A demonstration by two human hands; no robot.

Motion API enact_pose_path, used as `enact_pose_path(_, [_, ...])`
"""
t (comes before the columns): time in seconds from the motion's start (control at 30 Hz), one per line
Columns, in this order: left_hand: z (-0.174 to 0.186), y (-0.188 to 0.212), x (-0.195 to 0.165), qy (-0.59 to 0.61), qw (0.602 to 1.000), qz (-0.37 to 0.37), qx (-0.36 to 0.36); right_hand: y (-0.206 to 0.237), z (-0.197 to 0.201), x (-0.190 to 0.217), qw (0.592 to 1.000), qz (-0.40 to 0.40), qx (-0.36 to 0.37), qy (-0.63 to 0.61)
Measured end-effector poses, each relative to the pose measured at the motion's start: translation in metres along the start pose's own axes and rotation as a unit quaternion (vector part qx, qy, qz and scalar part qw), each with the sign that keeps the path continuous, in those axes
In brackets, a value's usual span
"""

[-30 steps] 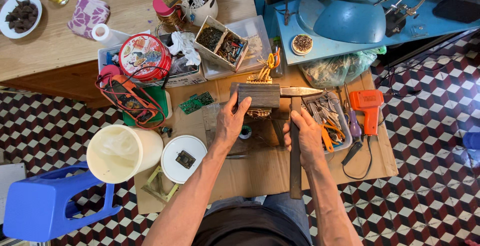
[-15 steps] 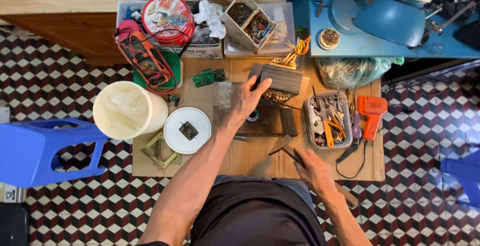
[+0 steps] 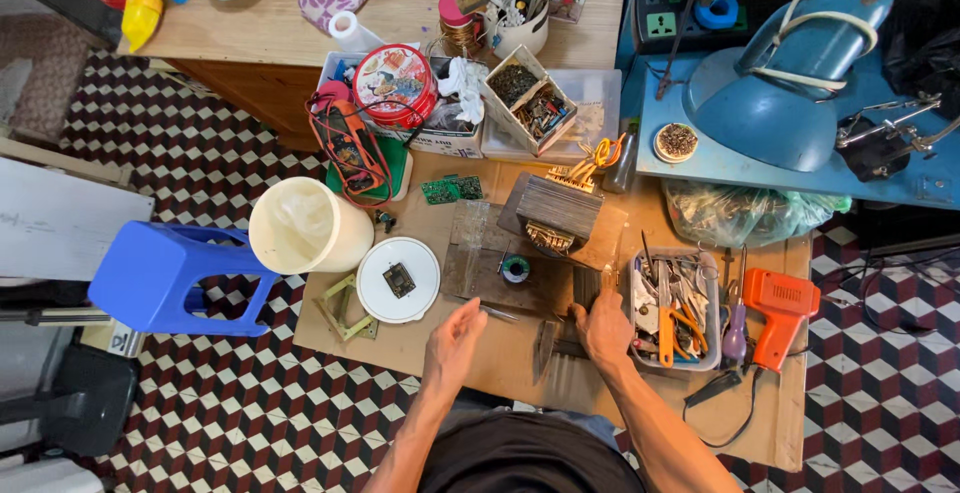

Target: The person works at a cluttered workbench on a small wooden-cased component with brass terminals and wires. They hold the assembly, tap and press wooden side pieces into place with a hammer, fit parts together by hand, and reposition the unit repeatedly while aligning its pieces.

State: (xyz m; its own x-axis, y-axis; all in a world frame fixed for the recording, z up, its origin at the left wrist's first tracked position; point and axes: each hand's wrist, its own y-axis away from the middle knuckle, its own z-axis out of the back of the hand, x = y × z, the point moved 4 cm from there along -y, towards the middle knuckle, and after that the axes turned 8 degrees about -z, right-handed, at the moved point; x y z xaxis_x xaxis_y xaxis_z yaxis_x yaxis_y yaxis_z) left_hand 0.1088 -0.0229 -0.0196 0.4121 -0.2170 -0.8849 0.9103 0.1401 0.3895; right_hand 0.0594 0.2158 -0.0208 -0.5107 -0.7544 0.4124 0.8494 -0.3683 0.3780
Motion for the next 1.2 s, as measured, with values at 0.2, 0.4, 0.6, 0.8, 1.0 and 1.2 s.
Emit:
enact_pose_path(0.2, [-0.021,0.024,-0.018,-0.009,1.0,-0.009,0.009,-0.009,0.014,-0.006,0.993,0.027,-0.067,-0.094])
enact_pose_path(0.4, [-0.046,0.027,-0.036,0.045,0.999,-0.005,0.029,-0.009,0.018,-0.009,0.995,-0.01,-0.014,-0.102])
enact_pose_path(0.6, [-0.059,-0.006,-0.045,0.055,0.994,-0.036,0.085,-0.005,0.012,-0.016,0.898,-0.124,0.091,-0.411])
enact_pose_path(0.8, [-0.065,-0.033,-0.032,0.082,0.971,0.023,0.223,0.039,-0.003,-0.022,0.726,-0.199,0.217,-0.622])
enact_pose_path(1.0, [-0.053,-0.033,-0.042,0.19,0.927,0.043,0.322,0.072,-0.016,0.009,0.775,-0.17,0.153,-0.589])
enact_pose_path(1.2, [-0.021,-0.056,-0.056,0.218,0.938,0.016,0.268,0.075,-0.023,0.057,0.801,-0.101,0.052,-0.588])
